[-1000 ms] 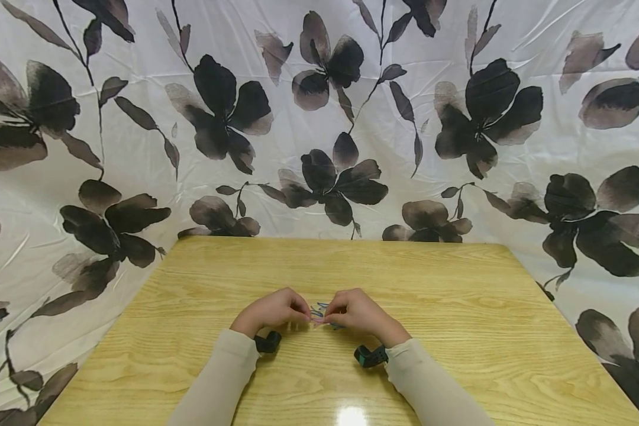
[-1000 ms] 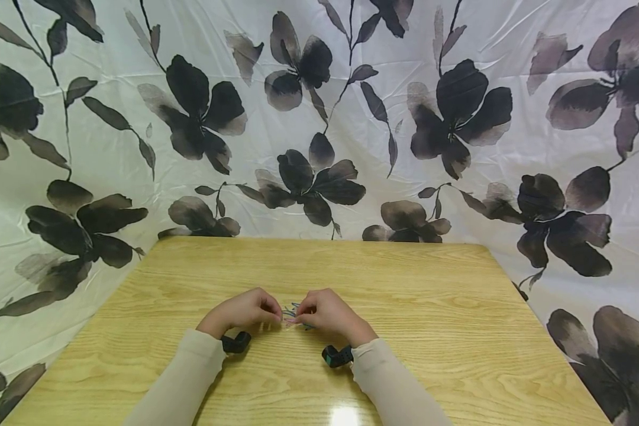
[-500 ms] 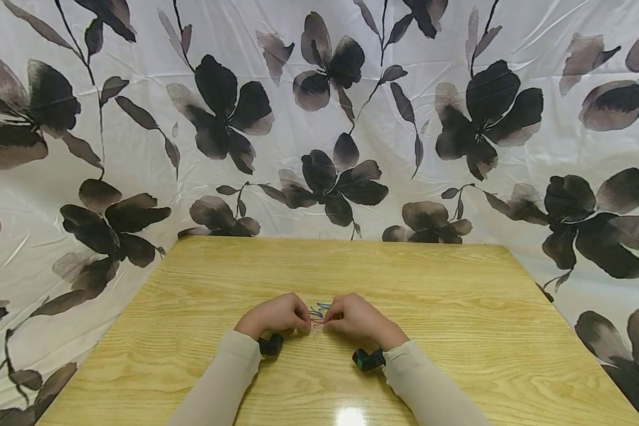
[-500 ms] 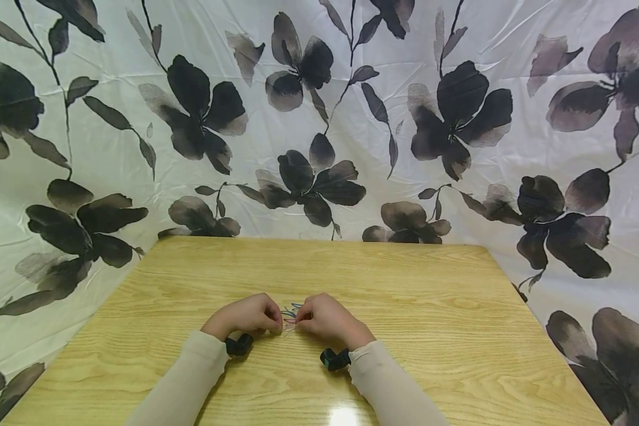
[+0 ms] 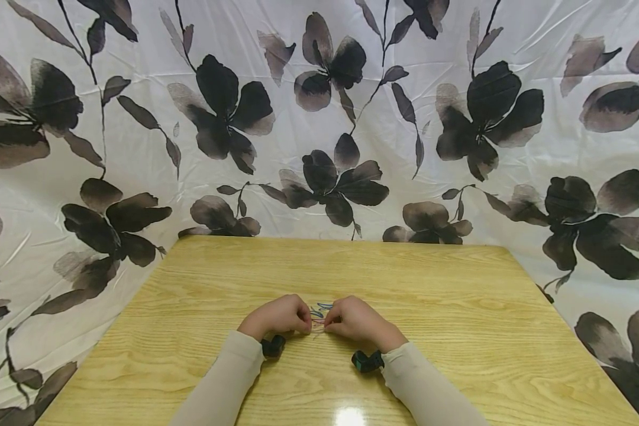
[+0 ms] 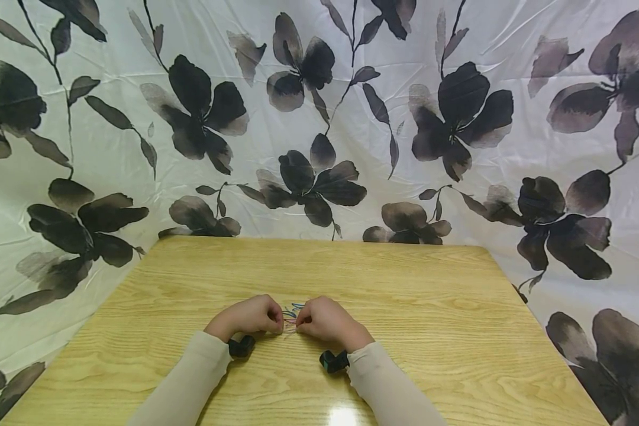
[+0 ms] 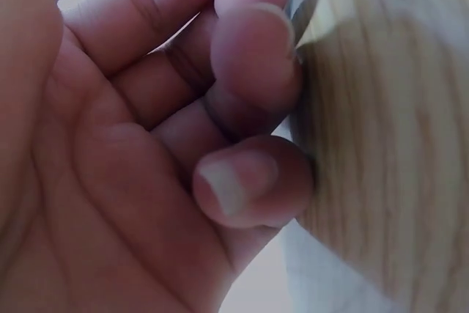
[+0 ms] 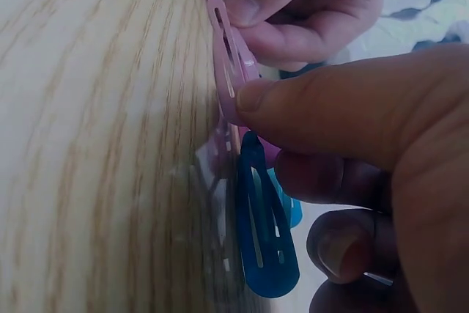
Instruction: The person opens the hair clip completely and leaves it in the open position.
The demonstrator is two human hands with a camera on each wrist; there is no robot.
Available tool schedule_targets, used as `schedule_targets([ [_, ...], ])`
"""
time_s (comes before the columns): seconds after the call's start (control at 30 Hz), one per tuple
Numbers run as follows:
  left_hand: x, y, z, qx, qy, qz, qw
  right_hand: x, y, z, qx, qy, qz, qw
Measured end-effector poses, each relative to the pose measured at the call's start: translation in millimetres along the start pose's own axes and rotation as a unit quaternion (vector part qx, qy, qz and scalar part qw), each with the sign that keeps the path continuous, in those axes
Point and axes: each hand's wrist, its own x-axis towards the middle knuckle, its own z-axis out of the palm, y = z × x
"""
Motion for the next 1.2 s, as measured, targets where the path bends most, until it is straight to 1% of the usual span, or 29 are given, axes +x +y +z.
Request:
schedule_targets([
  [0.2,1.3,-0.9,0.4,0.000,0.004,0.002,1.0000,-0.1,1,0,-0.012,0.006,-0.009,0.9999],
  [0.47,1.6,-0.5,-0.6,-0.005,0.003,0.000,1.0000,-0.3,0,0,-0.021,0.007,-0.008,0.9997],
  [0.67,0.9,1.0,-2.3,-0.010,0.006,-0.007,0.9999,-0.5,0,0,-0.022,0.002,0.004,0.9997],
  [0.83,-0.1,2.0,-3.8,-0.018,0.007,-0.010,0.9998,-1.5,-1,-2,-0.003,0.004,0.019,0.9998],
  [0.9,-0.2,2.4,-4.5,-0.023,0.007,-0.012,0.9996,-2.1,-1,-3,0.010,0.011,0.024,0.9996],
  [1.03,0.4,3.4,-8.5,-0.011,0.021,-0.008,0.9997,-1.6,1,-10,0.037,0.041,0.032,0.9980],
  [1.1,0.7,5.4,-12.1,0.002,0.036,-0.005,0.9993,-1.9,3,-15,0.046,0.061,0.037,0.9964],
  [1.2,0.7,11.0,-20.0,0.023,0.072,-0.001,0.9971,-4.2,4,-24,0.048,0.094,0.038,0.9937],
])
